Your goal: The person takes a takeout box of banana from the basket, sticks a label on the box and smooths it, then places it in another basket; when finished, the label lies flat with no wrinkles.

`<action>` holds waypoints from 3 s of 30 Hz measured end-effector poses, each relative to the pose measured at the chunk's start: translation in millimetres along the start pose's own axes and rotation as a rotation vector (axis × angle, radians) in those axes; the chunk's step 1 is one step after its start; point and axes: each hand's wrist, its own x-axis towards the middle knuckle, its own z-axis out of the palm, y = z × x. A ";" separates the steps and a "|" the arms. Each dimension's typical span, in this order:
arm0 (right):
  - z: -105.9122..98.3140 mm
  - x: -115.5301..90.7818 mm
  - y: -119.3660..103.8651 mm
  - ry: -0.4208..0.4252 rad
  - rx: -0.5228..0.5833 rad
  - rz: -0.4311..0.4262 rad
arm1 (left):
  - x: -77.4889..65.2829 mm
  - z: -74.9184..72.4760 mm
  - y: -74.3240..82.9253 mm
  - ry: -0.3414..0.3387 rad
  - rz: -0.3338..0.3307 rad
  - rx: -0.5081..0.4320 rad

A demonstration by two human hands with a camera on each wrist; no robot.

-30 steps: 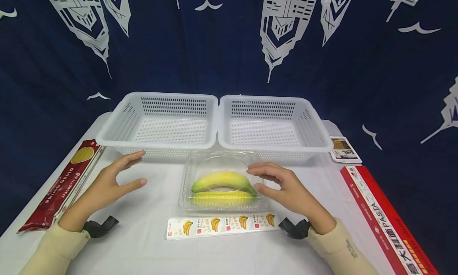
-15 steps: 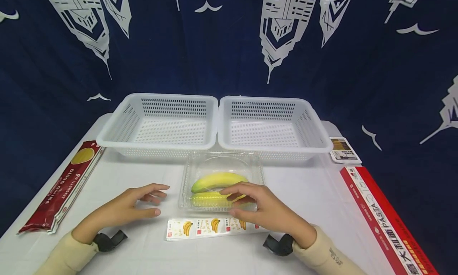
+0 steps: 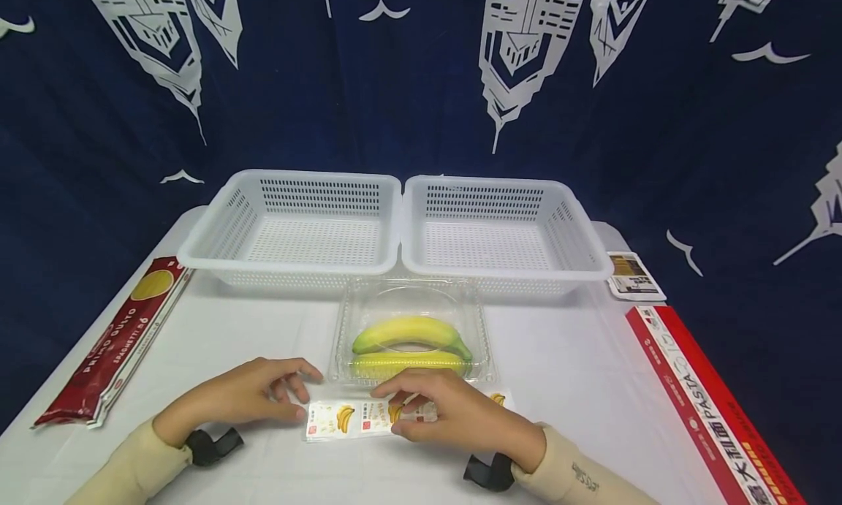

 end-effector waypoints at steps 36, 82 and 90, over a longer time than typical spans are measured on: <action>45.6 38.4 21.4 -0.198 -0.115 0.087 | 13.9 15.4 6.3 -0.325 -0.031 -0.353; 32.8 15.2 14.7 -0.008 0.044 0.139 | 5.3 20.6 5.8 -0.303 -0.094 -0.449; 30.0 12.0 14.9 -0.022 0.066 0.080 | 3.4 12.9 -1.3 -0.220 -0.130 -0.350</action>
